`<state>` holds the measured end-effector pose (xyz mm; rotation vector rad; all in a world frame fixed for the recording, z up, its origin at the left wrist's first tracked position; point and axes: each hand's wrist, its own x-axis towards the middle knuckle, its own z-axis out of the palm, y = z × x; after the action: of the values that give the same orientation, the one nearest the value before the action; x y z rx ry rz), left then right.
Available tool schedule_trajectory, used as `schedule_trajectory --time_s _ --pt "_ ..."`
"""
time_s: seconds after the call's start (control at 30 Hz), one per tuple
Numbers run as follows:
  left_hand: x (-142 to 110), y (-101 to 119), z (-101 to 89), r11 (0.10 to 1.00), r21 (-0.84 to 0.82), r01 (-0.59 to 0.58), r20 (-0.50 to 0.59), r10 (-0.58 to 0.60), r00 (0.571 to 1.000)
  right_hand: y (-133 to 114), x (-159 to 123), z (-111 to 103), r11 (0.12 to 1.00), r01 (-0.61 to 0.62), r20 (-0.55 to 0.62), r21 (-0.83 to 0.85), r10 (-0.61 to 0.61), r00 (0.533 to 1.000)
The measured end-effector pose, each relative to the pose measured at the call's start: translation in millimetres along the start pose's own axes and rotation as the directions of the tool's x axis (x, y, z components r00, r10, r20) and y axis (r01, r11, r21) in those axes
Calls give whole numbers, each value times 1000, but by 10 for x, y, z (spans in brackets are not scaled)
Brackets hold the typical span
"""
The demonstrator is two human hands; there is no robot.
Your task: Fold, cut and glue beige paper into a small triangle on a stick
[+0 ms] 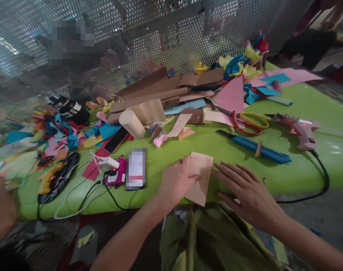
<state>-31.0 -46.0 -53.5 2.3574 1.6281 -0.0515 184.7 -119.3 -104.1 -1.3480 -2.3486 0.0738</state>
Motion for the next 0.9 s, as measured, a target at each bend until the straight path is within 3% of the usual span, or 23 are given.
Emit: schedule_trajectory --time_s 0.13,0.23,0.37,0.47,0.63,0.77,0.9 --pt "-85 4 -13 1000 -27 6 15 -5 1000 -61 -2 36 988 99 41 120 -105 994" --pt "-134 -31 -68 997 -82 15 8 -15 1000 -71 -17 56 987 113 48 116 -119 992" --pt "-239 -163 -75 970 -239 -43 -88 22 996 -75 -43 54 989 101 16 107 -103 995" --pt "-367 -270 5 935 -338 -108 -181 48 982 -78 -68 47 983 114 -79 142 -103 992" --pt "-576 -293 155 859 -464 -216 -332 57 942 -87 -90 45 965 -6 -217 260 64 974" --pt "-623 -188 234 792 -496 -356 -407 150 901 -118 -63 59 915 -151 -181 373 231 956" --pt "-574 -100 281 795 -501 -342 -452 97 887 -162 3 44 897 -211 -163 389 292 942"
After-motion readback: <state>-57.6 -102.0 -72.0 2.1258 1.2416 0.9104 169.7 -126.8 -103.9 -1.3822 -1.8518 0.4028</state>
